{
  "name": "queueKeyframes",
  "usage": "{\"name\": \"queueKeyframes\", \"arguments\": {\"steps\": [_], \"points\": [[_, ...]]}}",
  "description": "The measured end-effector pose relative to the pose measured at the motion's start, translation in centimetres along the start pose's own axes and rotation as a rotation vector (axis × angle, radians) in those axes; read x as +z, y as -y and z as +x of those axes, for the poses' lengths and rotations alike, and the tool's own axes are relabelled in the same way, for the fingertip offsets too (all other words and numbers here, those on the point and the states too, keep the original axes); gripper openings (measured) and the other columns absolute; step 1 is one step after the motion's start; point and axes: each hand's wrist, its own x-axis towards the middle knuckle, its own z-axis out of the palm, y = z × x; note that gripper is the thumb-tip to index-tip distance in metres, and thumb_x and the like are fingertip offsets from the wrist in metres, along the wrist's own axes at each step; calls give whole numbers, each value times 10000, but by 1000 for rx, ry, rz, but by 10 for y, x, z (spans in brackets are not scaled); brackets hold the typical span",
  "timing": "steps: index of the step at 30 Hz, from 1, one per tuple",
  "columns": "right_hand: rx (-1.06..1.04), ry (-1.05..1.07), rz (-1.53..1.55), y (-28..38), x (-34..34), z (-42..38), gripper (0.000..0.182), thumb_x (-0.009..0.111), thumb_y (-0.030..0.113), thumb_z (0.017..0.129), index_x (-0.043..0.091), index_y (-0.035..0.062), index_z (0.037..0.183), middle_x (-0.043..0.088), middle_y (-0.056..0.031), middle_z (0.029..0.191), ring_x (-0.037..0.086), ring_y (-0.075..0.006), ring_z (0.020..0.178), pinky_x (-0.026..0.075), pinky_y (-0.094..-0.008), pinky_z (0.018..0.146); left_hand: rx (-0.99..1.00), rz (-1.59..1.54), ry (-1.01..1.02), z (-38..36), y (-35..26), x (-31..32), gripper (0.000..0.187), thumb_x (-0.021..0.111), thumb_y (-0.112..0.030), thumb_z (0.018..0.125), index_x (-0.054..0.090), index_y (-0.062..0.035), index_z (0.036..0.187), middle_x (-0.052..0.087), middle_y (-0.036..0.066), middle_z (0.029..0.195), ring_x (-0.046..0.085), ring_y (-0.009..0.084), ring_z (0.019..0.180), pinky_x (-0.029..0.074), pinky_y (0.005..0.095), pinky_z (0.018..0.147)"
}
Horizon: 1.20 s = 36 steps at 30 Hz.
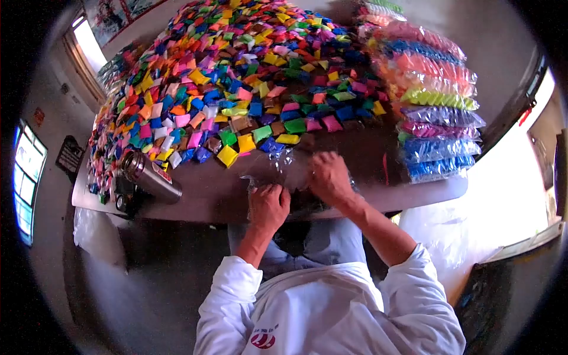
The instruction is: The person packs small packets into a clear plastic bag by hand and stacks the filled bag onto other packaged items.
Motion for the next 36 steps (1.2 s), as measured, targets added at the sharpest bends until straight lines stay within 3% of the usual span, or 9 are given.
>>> {"name": "queueKeyframes", "arguments": {"steps": [3,7,10,14,17,21,24,26,36], "points": [[-84,-174,-32,-15,-9,35,326,626,176,708,569,48,1002,577,-137,973,542,-322,930,411,-424,826,-10,-34,5,-1,-3,-3,218,567,-210,863,592,-55,712,637,120,726,614,291,698,435,427,680],[-140,-65,-178,-36,24,57,359,601,193,743,556,42,1066,570,-150,1074,542,-319,997,390,-433,874,-21,-56,40,2,-3,-4,218,579,-209,860,594,-51,709,633,123,710,613,285,682,430,417,663],[93,471,-291,-42,21,71,369,598,187,787,565,77,1137,597,-147,1098,543,-311,1080,392,-461,913,-22,-78,33,2,-2,-3,221,585,-209,860,597,-52,706,632,120,699,611,283,670,425,413,650],[-145,390,-324,-54,11,72,169,536,109,756,673,52,836,664,-156,805,653,-311,791,488,-427,649,-18,-111,-7,1,-3,-2,193,587,-175,837,563,-56,687,600,133,673,588,323,660,425,436,661],[-317,280,-320,-44,-10,73,183,547,72,742,662,46,882,666,-164,831,654,-317,816,499,-422,654,13,-89,-26,3,-3,-1,162,597,-164,821,585,-55,702,621,142,695,609,304,675,441,426,666],[-183,325,-199,-40,19,70,228,562,57,731,651,37,940,665,-168,827,657,-317,823,510,-425,656,10,-113,-14,2,-3,0,131,592,-151,810,585,-51,726,619,154,701,613,320,677,459,438,709],[-293,329,-355,-29,43,68,211,562,166,785,632,106,974,634,-62,889,606,-252,831,447,-399,671,19,-125,-22,1,-2,-1,136,593,-150,809,582,-47,720,617,156,700,613,322,671,463,427,707],[-265,326,-264,-16,47,76,232,590,88,723,647,44,944,665,-164,812,661,-320,784,512,-444,649,17,-122,-9,0,-1,-1,138,593,-150,808,583,-44,719,616,157,697,613,322,670,463,427,703],[-214,390,107,-8,26,94,227,577,145,815,590,13,1000,644,-198,891,628,-357,834,497,-419,711,43,-85,1,12,4,-1,117,570,-159,832,596,-46,832,621,158,787,602,356,737,465,457,721]]}}
